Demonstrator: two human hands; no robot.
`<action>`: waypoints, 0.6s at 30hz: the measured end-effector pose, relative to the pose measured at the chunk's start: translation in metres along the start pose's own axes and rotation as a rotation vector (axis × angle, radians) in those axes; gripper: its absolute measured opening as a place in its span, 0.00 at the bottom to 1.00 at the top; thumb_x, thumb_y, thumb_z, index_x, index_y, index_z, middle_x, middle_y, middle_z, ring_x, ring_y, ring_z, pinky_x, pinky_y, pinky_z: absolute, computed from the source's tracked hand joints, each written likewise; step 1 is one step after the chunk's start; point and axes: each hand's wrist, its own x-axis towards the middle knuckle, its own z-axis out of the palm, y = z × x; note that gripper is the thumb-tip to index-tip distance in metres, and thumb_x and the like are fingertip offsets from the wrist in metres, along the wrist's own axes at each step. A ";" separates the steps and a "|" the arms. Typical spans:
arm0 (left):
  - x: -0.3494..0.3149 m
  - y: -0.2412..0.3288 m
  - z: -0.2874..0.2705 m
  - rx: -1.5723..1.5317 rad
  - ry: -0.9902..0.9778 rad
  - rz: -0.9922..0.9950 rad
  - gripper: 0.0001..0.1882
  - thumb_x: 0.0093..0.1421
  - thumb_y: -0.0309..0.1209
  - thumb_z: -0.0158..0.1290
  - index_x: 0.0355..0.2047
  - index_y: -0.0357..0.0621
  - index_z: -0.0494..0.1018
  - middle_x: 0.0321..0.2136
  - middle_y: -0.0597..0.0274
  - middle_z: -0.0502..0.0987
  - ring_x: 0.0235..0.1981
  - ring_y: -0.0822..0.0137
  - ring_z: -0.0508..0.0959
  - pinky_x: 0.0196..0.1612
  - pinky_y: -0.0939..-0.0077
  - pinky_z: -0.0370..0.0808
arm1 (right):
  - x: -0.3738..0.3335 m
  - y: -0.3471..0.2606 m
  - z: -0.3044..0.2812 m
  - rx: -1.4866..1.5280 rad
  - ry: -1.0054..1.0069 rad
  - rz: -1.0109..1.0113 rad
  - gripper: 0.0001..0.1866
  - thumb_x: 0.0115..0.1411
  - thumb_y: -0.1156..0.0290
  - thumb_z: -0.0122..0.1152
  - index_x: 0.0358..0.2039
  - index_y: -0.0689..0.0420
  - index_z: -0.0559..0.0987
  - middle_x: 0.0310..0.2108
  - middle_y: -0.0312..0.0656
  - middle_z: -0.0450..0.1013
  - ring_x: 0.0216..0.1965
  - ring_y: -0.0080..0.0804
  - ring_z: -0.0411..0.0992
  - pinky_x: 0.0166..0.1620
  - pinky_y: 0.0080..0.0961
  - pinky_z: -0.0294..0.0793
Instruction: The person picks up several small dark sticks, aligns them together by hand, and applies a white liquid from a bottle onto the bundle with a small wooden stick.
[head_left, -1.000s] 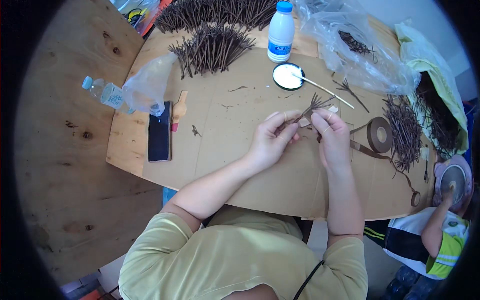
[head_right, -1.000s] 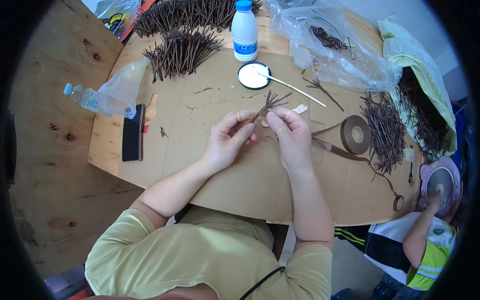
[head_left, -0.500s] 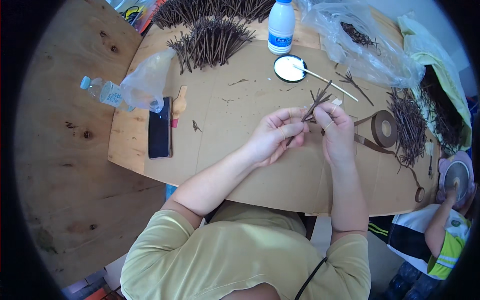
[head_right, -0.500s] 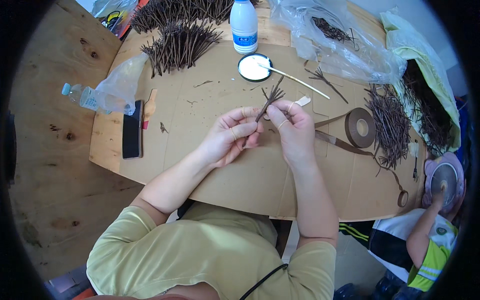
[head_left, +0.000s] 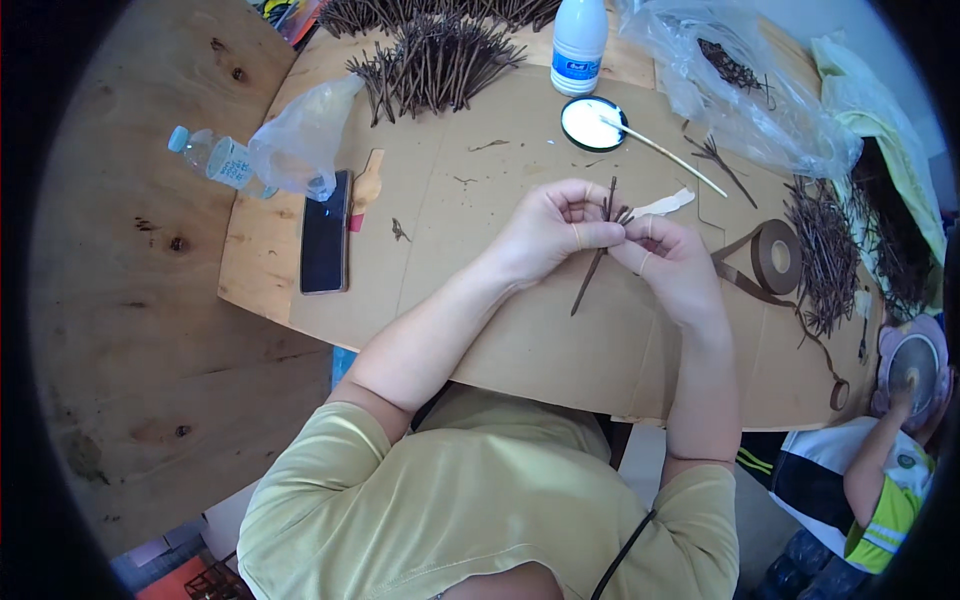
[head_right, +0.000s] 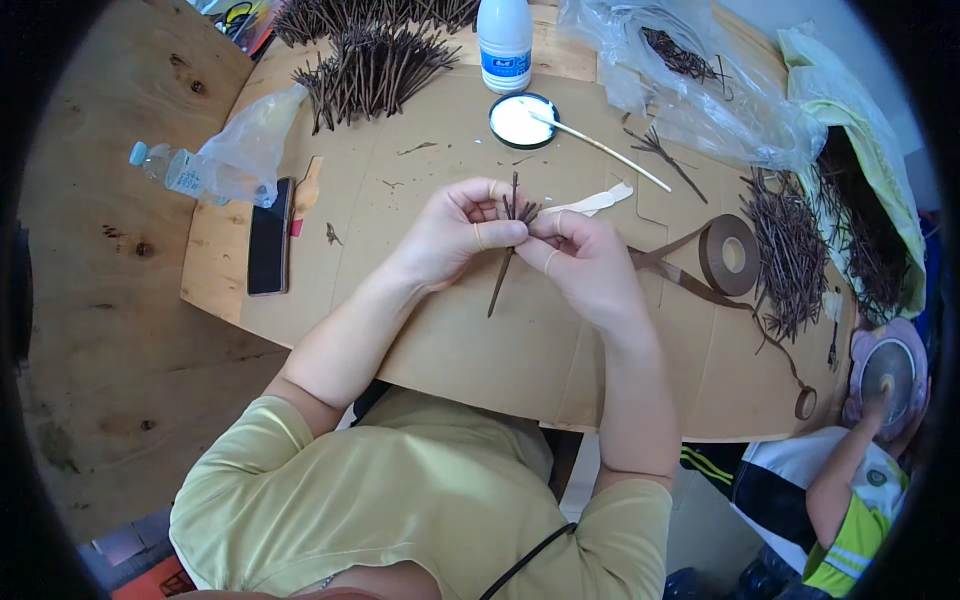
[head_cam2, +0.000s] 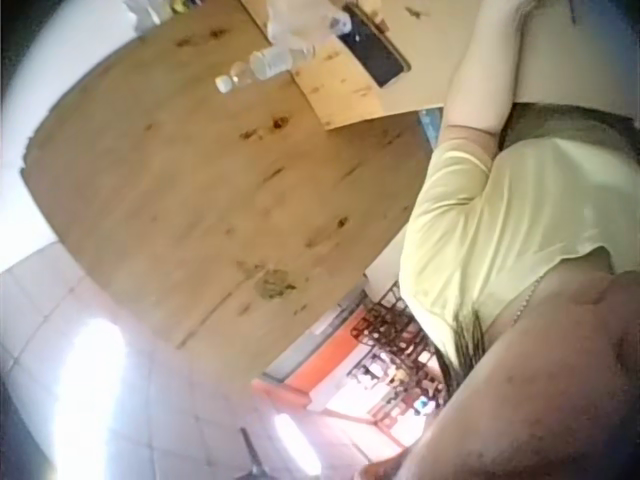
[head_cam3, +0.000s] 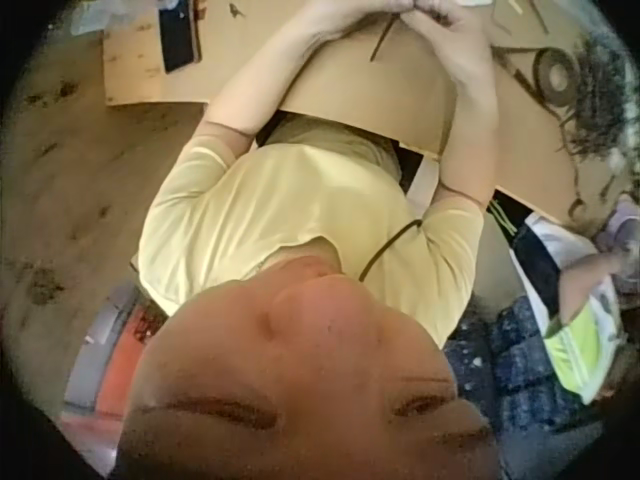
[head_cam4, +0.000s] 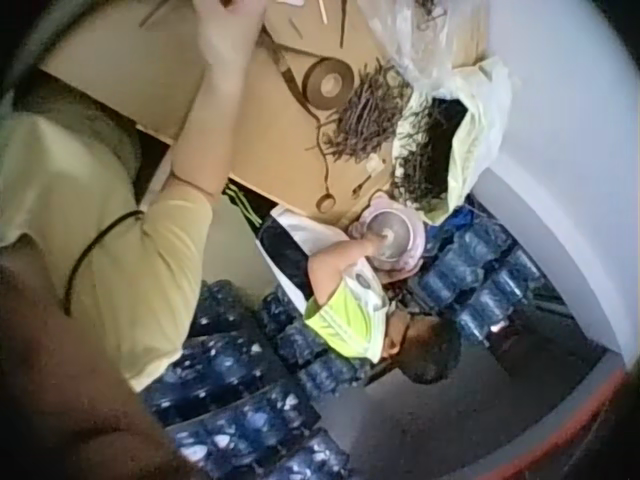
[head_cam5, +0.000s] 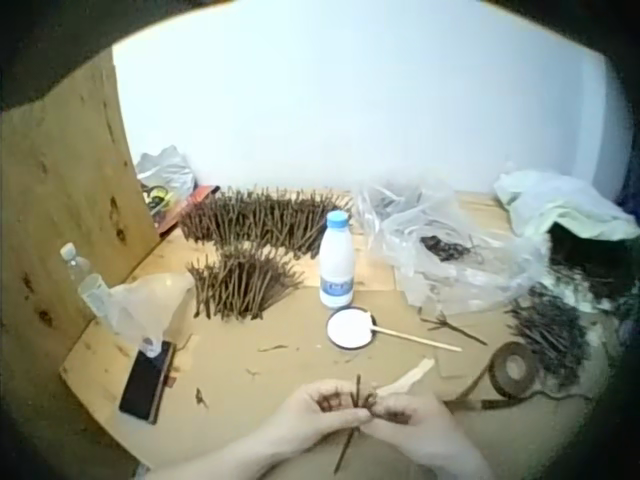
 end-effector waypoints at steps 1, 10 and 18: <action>0.000 0.002 0.001 -0.038 0.005 -0.021 0.12 0.51 0.20 0.55 0.37 0.36 0.71 0.32 0.63 0.75 0.33 0.75 0.74 0.42 0.80 0.72 | -0.001 -0.003 -0.003 -0.043 -0.018 -0.007 0.03 0.51 0.77 0.58 0.28 0.63 0.76 0.24 0.29 0.69 0.26 0.14 0.65 0.31 0.13 0.65; 0.006 0.009 0.012 -0.310 -0.168 -0.061 0.11 0.54 0.27 0.54 0.38 0.36 0.72 0.34 0.60 0.75 0.37 0.71 0.74 0.43 0.78 0.69 | -0.015 -0.042 -0.029 -0.202 -0.113 0.210 0.07 0.53 0.74 0.58 0.33 0.61 0.77 0.20 0.26 0.67 0.22 0.11 0.61 0.25 0.11 0.60; 0.026 0.006 0.045 -0.490 -0.291 -0.064 0.20 0.53 0.32 0.55 0.46 0.38 0.68 0.32 0.63 0.75 0.36 0.72 0.73 0.43 0.79 0.67 | -0.025 -0.028 -0.047 0.299 -0.133 0.212 0.08 0.54 0.74 0.56 0.36 0.60 0.76 0.22 0.24 0.66 0.19 0.09 0.54 0.22 0.08 0.52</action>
